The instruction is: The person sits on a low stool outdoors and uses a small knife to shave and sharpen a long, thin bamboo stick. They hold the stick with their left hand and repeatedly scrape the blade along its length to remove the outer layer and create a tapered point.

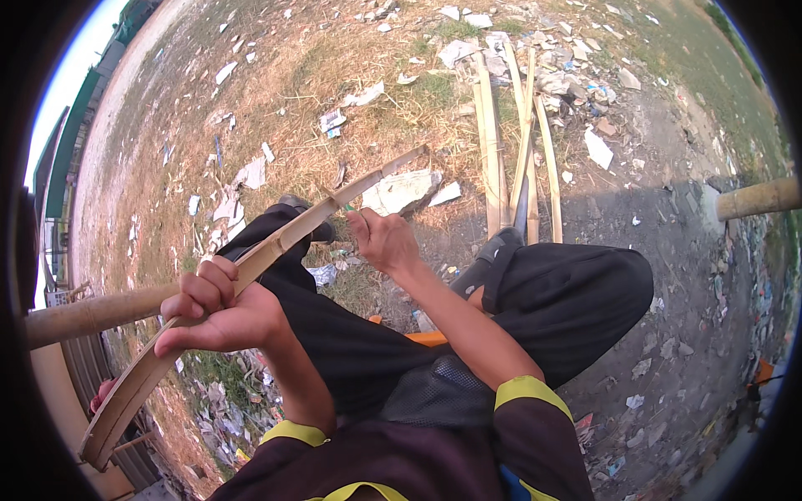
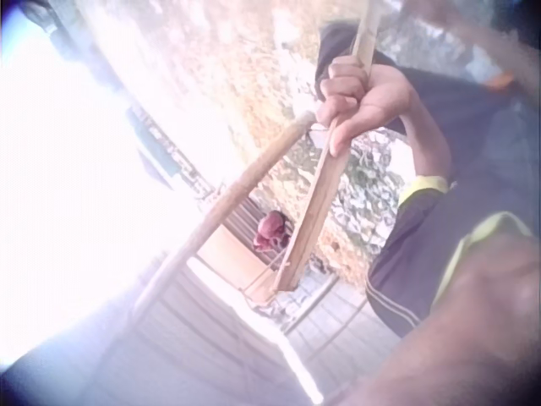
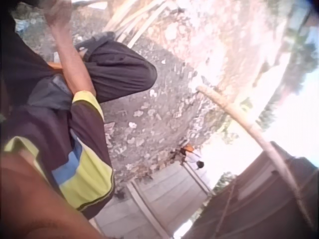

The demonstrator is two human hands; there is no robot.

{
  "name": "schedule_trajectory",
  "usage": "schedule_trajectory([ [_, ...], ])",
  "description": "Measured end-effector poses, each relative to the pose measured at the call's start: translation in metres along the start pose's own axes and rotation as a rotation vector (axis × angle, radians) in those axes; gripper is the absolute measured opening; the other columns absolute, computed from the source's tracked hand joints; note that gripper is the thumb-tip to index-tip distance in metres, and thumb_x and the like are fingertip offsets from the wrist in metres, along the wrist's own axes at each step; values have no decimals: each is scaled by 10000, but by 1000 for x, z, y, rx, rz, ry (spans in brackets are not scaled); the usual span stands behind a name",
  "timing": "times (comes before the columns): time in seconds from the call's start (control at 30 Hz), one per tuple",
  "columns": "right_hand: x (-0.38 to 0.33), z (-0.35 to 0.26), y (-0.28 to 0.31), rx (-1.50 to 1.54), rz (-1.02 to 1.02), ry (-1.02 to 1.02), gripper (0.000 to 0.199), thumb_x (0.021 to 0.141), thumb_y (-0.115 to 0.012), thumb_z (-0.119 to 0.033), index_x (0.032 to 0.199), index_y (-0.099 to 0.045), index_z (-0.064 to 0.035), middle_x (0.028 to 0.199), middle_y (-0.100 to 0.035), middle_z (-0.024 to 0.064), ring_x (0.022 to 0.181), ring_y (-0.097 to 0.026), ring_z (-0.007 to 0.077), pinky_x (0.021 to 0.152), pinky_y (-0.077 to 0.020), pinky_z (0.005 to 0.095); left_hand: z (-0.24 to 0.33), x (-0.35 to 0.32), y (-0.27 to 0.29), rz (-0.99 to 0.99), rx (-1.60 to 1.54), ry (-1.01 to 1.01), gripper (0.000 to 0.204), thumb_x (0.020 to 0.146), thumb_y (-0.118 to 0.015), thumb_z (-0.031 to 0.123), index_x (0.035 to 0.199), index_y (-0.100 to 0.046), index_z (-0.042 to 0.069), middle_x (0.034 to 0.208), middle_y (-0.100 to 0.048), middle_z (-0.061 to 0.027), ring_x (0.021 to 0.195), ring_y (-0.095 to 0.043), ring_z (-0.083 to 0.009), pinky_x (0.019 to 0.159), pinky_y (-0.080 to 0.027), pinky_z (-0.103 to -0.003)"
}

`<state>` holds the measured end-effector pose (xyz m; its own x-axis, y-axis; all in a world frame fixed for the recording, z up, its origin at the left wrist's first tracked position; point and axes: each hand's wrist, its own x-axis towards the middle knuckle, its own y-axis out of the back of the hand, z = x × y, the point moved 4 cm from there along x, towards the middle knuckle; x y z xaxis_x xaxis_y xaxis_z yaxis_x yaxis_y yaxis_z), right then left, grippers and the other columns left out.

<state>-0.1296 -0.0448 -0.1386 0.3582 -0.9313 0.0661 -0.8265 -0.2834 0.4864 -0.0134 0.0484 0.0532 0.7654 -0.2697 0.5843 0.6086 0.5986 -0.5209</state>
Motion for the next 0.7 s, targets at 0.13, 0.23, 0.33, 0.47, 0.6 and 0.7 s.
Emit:
schedule_trajectory([
  [0.13, 12, 5, 5, -79, 24, -42, 508, 945, -363, -400, 680, -535, -3, 510, -504, 207, 522, -552, 386, 526, -431, 446, 0, 2, -2, -47, -39, -2, 542, 890, -239, 642, 653, -258, 155, 503, -133, 57, 435, -89, -61, 418, -116, -228],
  [0.23, 7, 8, -5, -22, -86, 111, 547, 946, -330, -435, 702, -584, -17, 490, -537, 204, 525, -598, 379, 520, -489, 449, -1, 1, -1, -51, -30, -1, 544, 888, -238, 644, 653, -261, 154, 505, -131, 57, 435, -91, -63, 420, -123, -230],
  [0.33, 15, 33, -3, -216, -5, -63, 567, 946, -317, -444, 694, -589, -15, 514, -550, 218, 559, -609, 381, 540, -493, 459, -2, 3, 0, -39, 7, 7, 549, 885, -239, 649, 651, -260, 153, 506, -131, 57, 434, -92, -64, 421, -126, -233],
  [0.47, 34, 62, 1, -392, 51, -289, 617, 946, -280, -471, 675, -596, -15, 570, -580, 240, 600, -611, 417, 561, -503, 469, -3, 9, 1, -16, -20, 28, 549, 880, -248, 652, 653, -259, 152, 506, -132, 56, 434, -95, -64, 420, -126, -233],
  [0.6, 36, 69, -11, -241, -70, -84, 648, 949, -262, -472, 725, -627, 15, 637, -592, 274, 672, -616, 439, 582, -499, 494, -1, -2, -5, -107, -82, 10, 549, 878, -266, 650, 653, -245, 149, 506, -141, 52, 434, -100, -65, 422, -126, -236],
  [0.7, 35, 95, 1, -394, -33, -369, 623, 942, -270, -482, 809, -643, -1, 675, -606, 273, 710, -617, 442, 616, -495, 505, 0, -7, -5, -107, -108, 20, 555, 875, -257, 655, 668, -258, 141, 500, -154, 49, 435, -101, -66, 418, -131, -240],
])
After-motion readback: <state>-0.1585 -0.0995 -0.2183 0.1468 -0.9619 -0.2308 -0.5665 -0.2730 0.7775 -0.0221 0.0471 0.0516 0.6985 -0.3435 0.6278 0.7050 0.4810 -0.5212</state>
